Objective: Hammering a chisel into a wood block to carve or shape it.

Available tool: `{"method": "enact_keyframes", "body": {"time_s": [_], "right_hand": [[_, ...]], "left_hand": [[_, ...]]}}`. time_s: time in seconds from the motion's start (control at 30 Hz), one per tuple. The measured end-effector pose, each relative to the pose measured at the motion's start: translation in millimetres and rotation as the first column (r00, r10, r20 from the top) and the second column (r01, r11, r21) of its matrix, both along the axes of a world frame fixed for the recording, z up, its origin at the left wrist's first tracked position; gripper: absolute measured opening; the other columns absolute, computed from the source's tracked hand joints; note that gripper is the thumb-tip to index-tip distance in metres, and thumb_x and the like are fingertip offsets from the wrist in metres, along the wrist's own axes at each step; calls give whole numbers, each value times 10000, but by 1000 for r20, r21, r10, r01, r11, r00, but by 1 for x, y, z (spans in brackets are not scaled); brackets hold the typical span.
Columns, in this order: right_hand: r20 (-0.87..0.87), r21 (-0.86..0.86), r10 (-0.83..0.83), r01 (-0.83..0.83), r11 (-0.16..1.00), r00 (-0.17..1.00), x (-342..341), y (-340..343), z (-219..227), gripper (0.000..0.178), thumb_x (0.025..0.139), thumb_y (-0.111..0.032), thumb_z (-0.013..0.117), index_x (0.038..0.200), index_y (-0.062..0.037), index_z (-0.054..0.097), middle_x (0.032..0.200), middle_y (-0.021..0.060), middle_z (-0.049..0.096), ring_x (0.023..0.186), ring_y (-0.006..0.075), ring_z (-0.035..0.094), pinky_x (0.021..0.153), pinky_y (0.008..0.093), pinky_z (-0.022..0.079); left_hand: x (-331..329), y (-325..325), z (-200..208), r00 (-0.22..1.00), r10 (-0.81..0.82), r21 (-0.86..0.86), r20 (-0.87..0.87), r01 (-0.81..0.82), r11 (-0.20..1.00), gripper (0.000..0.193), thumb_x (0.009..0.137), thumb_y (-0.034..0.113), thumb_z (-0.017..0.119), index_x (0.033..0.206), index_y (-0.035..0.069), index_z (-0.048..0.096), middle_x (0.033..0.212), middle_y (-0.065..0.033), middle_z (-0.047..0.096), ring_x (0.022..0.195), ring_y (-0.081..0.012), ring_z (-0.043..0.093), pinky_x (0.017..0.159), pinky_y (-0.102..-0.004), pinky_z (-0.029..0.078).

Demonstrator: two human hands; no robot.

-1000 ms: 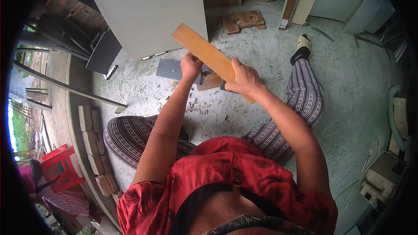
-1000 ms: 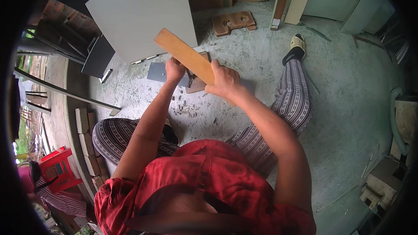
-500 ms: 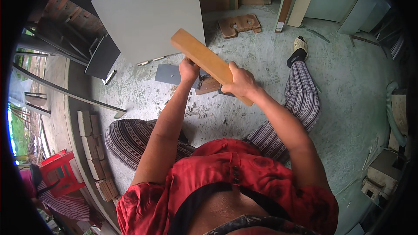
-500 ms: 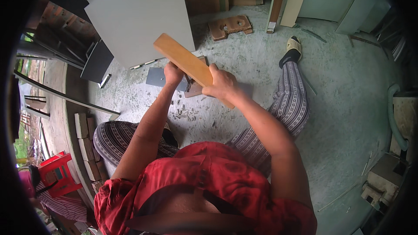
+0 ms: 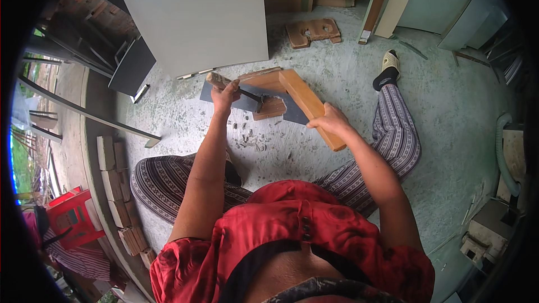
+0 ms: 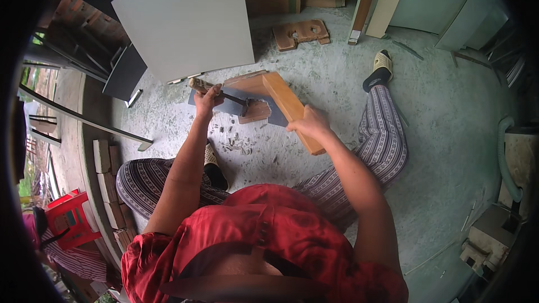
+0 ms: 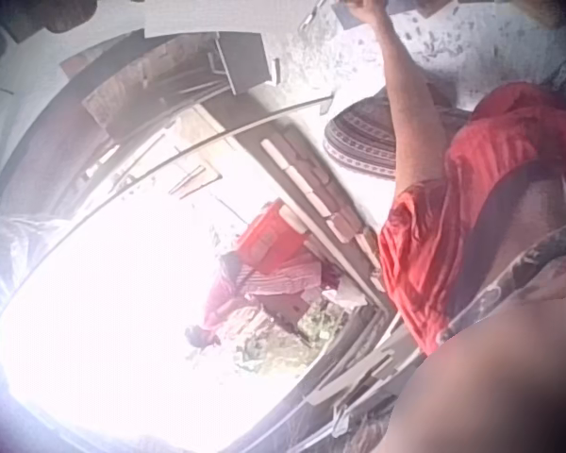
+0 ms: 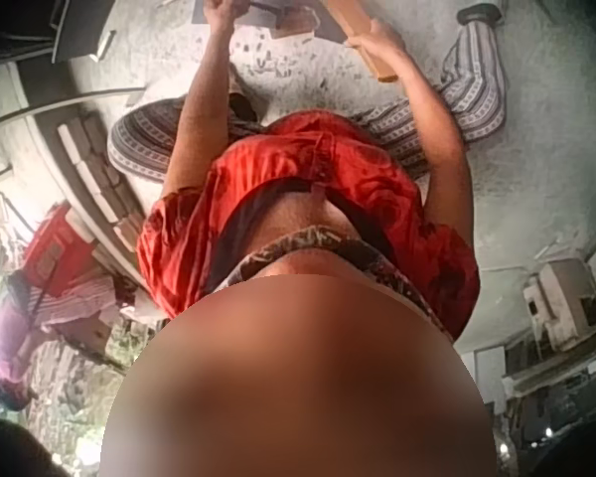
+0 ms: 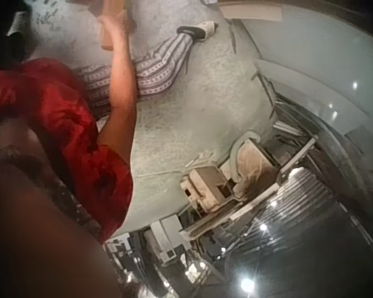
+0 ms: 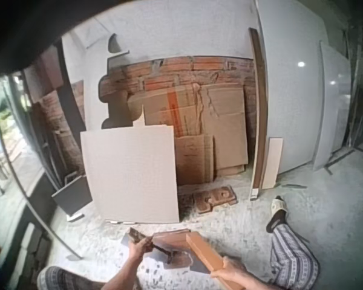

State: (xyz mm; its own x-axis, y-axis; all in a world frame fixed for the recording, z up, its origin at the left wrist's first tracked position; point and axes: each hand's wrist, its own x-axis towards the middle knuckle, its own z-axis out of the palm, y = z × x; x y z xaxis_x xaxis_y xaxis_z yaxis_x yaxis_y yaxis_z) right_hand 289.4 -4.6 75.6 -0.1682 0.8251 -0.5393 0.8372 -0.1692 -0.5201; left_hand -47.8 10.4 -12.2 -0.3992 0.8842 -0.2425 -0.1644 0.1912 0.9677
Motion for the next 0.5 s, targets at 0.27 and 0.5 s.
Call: {"method": "enact_keyframes", "body": {"time_s": [0.27, 0.5], "right_hand": [[142, -155, 55, -33, 987, 988, 3, -15, -39, 848, 556, -346, 771, 1208, 68, 421, 1167, 264, 564, 1099, 363, 565, 921, 388, 463], [172, -147, 117, -92, 985, 978, 6, -9, -49, 838, 546, -306, 774, 1210, 56, 413, 1175, 251, 566, 1096, 361, 572, 926, 378, 469]], "left_hand": [[-17, -43, -38, 831, 368, -194, 417, -315, 929, 406, 782, 206, 724, 1029, -26, 501, 896, -177, 597, 675, -330, 657, 557, -434, 604], [8, -43, -44, 645, 674, -426, 360, -529, 734, 447, 777, 254, 733, 1043, -11, 491, 905, -202, 599, 597, -335, 641, 516, -433, 590]]}}
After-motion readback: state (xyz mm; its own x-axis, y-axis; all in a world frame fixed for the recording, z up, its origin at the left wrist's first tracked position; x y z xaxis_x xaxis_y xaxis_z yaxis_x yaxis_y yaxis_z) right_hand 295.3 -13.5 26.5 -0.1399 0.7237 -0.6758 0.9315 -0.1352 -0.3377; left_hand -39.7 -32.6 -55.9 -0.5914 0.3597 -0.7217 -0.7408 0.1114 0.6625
